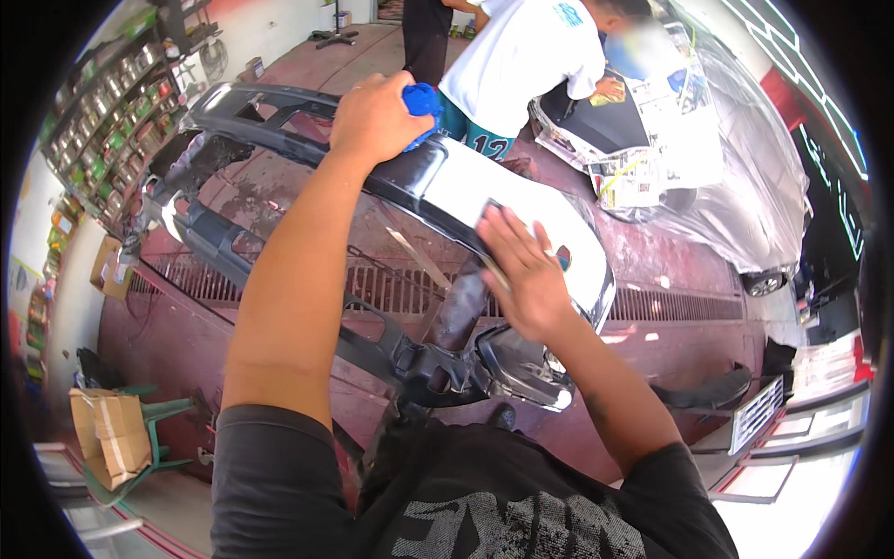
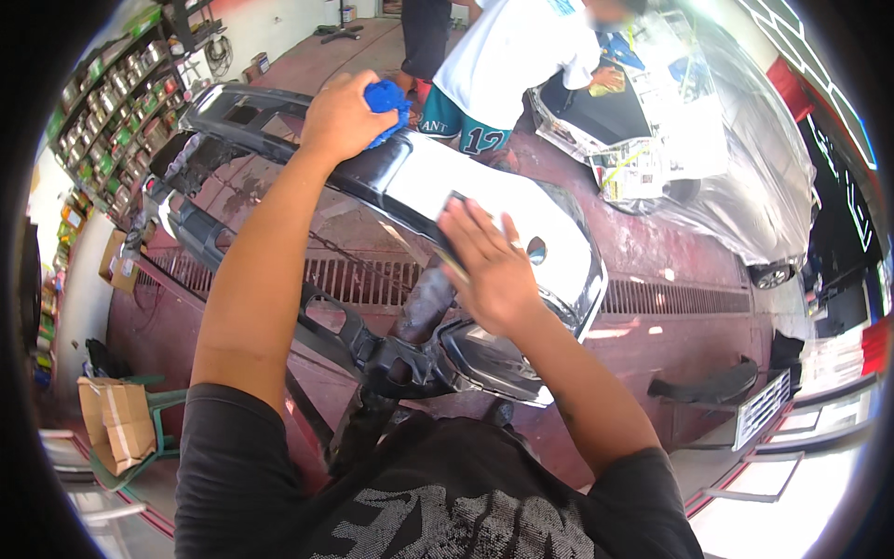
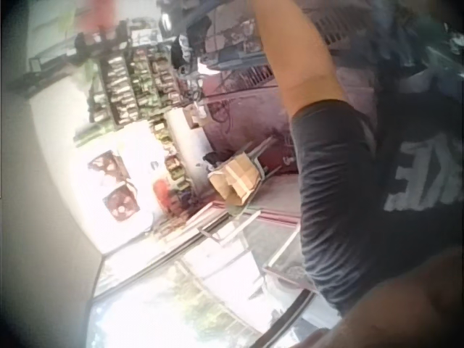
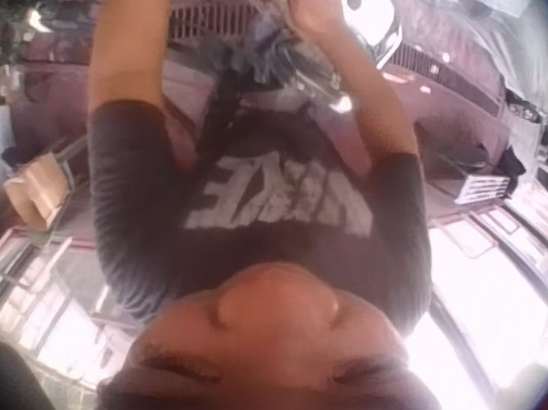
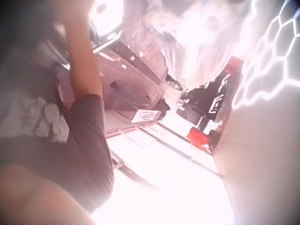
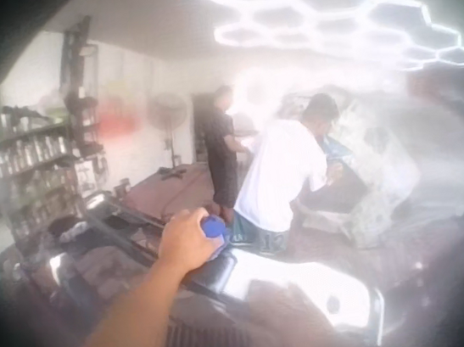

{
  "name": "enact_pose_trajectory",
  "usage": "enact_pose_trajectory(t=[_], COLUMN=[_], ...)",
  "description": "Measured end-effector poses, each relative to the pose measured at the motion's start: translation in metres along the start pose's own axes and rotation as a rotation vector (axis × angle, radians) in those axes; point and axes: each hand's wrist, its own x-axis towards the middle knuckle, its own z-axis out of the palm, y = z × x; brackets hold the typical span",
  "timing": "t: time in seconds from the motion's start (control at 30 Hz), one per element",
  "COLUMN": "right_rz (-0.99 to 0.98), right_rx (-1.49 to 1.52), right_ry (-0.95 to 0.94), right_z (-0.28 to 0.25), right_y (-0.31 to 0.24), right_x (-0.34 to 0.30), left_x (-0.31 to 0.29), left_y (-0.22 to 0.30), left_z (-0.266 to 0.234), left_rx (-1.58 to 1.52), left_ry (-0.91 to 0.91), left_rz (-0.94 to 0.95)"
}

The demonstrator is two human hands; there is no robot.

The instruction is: The person scrubs a detached car bumper with a sponge and wipes it with a blue cloth. They repeatedly dip the cloth into a bucket of water and continue cleaning the surface of the bumper in a workshop setting.

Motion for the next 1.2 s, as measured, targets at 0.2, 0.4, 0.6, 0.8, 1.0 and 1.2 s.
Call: enact_pose_trajectory(t=[0.2,0.4,0.6,0.8,1.0,1.2], right_rz=[0.063,-0.046,0.142,0.135,0.082,0.007], right_rx=[0.005,-0.039,-0.088,-0.063,-0.102,-0.011], right_ry=[0.088,0.056,0.120,0.086,0.100,0.083], right_z=[0.015,0.006,0.017,0.016,0.012,0.006], right_y=[-0.026,-0.024,-0.013,-0.018,-0.040,-0.027], right_x=[0.018,0.050,0.023,0.100,0.026,0.069], left_x=[-0.001,-0.002,-0.008,0.003,-0.006,0.000], left_y=[0.001,-0.011,0.001,0.007,0.002,0.002], left_z=[-0.001,0.003,0.005,0.003,0.007,0.002], left_rx=[-0.006,-0.036,-0.063,-0.028,-0.064,-0.014], left_ry=[0.006,0.055,0.083,-0.023,0.099,0.002], left_rz=[-0.010,0.023,0.031,0.010,0.045,0.018])
